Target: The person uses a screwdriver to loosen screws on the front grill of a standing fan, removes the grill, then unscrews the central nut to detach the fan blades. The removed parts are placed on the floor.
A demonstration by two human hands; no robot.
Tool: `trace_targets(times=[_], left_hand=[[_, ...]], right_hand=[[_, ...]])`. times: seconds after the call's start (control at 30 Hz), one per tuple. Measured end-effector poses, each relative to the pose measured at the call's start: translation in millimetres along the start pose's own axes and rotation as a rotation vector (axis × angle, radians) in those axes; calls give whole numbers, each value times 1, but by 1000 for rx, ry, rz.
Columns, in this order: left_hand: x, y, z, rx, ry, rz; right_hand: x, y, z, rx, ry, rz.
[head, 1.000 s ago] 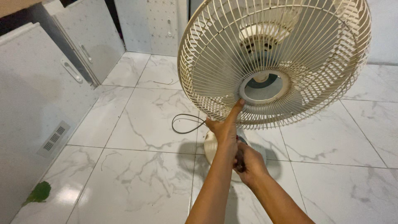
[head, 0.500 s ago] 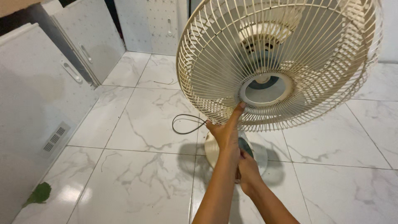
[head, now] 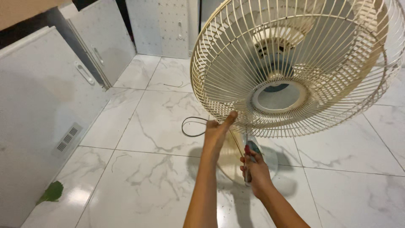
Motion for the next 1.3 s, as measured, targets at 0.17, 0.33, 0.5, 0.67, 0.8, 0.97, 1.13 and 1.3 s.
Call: trace_targets(times=[0.17,0.33,0.5,0.67,0.8,0.97,1.13,1.3], left_hand=[[39,22,-75,-277,-103,-50],[28,17,-114,-425,189,-95],[27,11,-116,-453,220,-172],[29,5,-112,-516,338,-209],[31,0,-119,-592,341,-184],[50,15,-137,-563,305,-33],[58,19,-147,-492,375,55],[59,16,-149,-429,423,65]], right_hand=[[-1,-12,7,16,-54,-97],[-11,-36,23,57,-133,-121],[-18,-63,33,-37,-173,-131],[-33,-78,30,-165,53,-67],[-63,-98,12,-234,145,153],[-88,-103,28,-100,73,273],[-102,-99,42,-56,68,334],[-108,-91,46,-74,114,378]])
Point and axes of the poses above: each hand's wrist, its own y-axis towards the middle knuckle, its own x-axis out of the back of the hand, z = x × y, the point moved 6 cm from there along y, towards the middle knuckle, and after that the axes turned 11 degrees about -x, right-handed, at the moved point
